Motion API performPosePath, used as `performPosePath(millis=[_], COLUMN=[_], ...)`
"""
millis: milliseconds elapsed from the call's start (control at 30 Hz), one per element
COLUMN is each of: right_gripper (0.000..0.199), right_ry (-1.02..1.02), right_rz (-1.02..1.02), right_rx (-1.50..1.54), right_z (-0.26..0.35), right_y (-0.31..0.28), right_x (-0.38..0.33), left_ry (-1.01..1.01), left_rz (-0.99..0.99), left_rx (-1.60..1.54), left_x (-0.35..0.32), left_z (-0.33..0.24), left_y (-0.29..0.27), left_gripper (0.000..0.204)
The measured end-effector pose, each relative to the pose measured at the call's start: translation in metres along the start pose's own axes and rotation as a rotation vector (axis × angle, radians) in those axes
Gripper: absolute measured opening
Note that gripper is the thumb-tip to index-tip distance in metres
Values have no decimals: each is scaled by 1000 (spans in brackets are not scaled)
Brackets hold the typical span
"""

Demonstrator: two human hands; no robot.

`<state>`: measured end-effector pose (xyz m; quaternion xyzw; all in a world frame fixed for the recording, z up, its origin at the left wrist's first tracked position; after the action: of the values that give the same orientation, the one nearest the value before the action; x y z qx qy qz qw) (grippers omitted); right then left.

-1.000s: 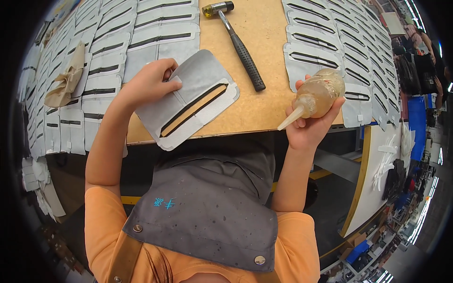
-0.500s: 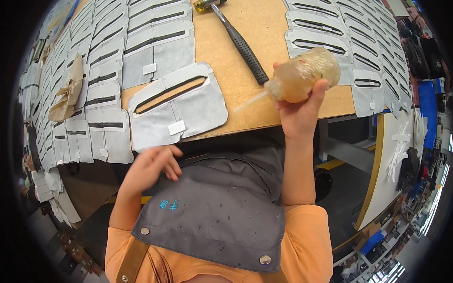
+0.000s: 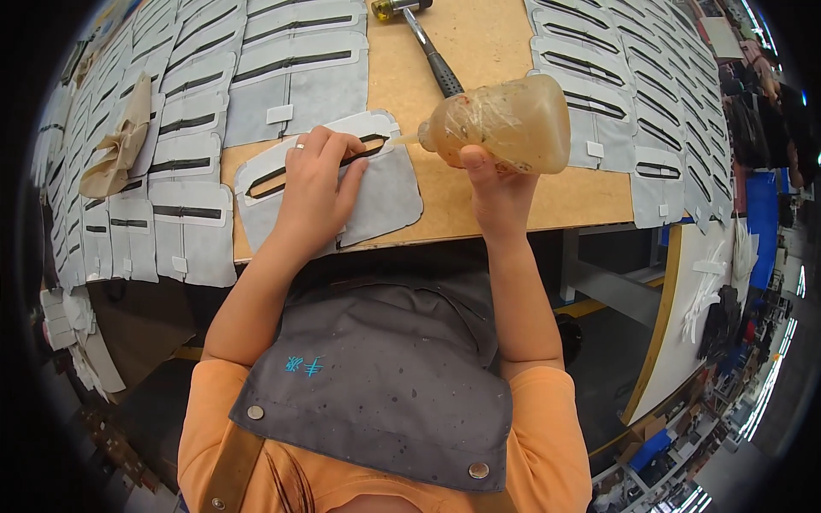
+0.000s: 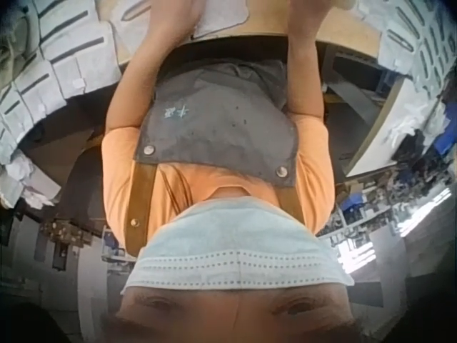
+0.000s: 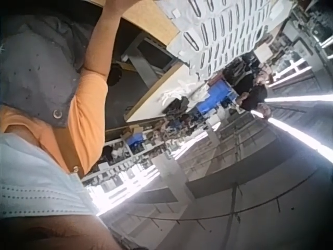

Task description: The recorder is gluing and assembling leather components for wallets or pouches at a factory workstation.

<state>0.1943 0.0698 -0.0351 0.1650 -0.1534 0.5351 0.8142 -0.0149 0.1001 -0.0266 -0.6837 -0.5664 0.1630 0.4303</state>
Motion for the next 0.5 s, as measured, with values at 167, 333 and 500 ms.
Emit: performPosePath(millis=[167, 333, 500], right_gripper=[63, 73, 83], right_ry=[65, -25, -94], right_rz=[61, 111, 172], right_rx=[164, 161, 108], right_z=[-2, 10, 17], right_y=[6, 17, 22], right_x=[0, -1, 0], left_ry=[-16, -18, -12], left_rz=[-2, -1, -7], left_rx=[-43, -46, -48], left_x=[1, 1, 1], left_z=[2, 2, 1], left_y=[2, 2, 2], left_gripper=[15, 13, 13])
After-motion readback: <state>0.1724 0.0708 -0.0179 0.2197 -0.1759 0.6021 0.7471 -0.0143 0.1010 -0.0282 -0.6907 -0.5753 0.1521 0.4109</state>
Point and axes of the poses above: each hand's wrist, its own x-axis towards the middle knuckle, its own y-axis out of the palm, z = x × y, the point moved 8 cm from there along x, towards the middle knuckle, and after that the axes turned 7 degrees about -y, right-handed, at the moved point
